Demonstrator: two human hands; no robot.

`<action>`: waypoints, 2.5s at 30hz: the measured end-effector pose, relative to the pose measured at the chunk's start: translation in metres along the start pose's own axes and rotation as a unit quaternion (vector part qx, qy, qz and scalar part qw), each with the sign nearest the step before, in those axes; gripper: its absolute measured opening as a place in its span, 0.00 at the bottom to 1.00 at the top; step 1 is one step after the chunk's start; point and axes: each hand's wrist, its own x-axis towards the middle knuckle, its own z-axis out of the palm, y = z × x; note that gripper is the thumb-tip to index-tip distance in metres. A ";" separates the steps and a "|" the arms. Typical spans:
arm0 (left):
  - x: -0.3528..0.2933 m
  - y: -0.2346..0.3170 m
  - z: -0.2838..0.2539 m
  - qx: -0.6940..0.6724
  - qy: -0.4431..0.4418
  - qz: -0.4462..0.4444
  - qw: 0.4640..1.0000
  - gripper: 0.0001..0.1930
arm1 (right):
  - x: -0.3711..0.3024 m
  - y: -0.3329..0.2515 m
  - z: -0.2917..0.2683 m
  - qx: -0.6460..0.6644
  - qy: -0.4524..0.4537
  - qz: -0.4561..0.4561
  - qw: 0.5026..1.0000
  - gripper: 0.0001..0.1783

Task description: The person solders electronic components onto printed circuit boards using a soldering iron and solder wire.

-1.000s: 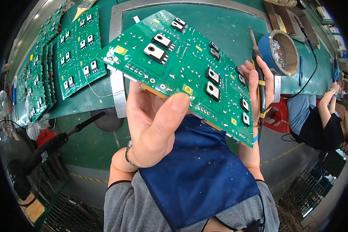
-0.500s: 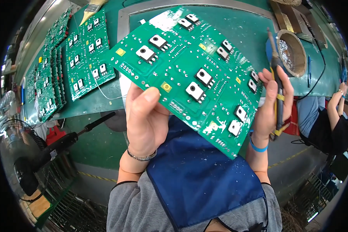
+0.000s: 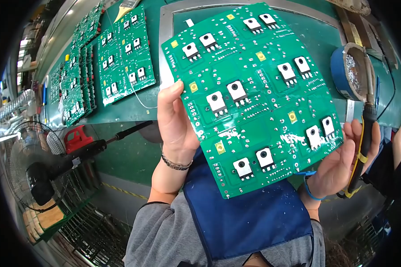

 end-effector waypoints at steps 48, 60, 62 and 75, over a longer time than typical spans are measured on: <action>0.007 -0.007 -0.009 -0.190 -0.139 -0.095 0.967 0.28 | -0.024 -0.025 -0.020 0.354 -0.279 0.140 0.882 0.29; 0.006 -0.013 0.006 -0.121 -0.074 -0.107 0.984 0.24 | -0.029 -0.020 0.007 0.045 -0.043 0.049 0.997 0.41; 0.006 -0.013 0.005 -0.131 -0.074 -0.111 0.982 0.24 | -0.029 -0.020 0.008 0.050 -0.014 0.083 0.995 0.51; 0.010 -0.012 -0.004 -0.100 -0.132 -0.137 0.977 0.25 | -0.029 -0.025 -0.011 0.121 -0.138 0.104 0.977 0.46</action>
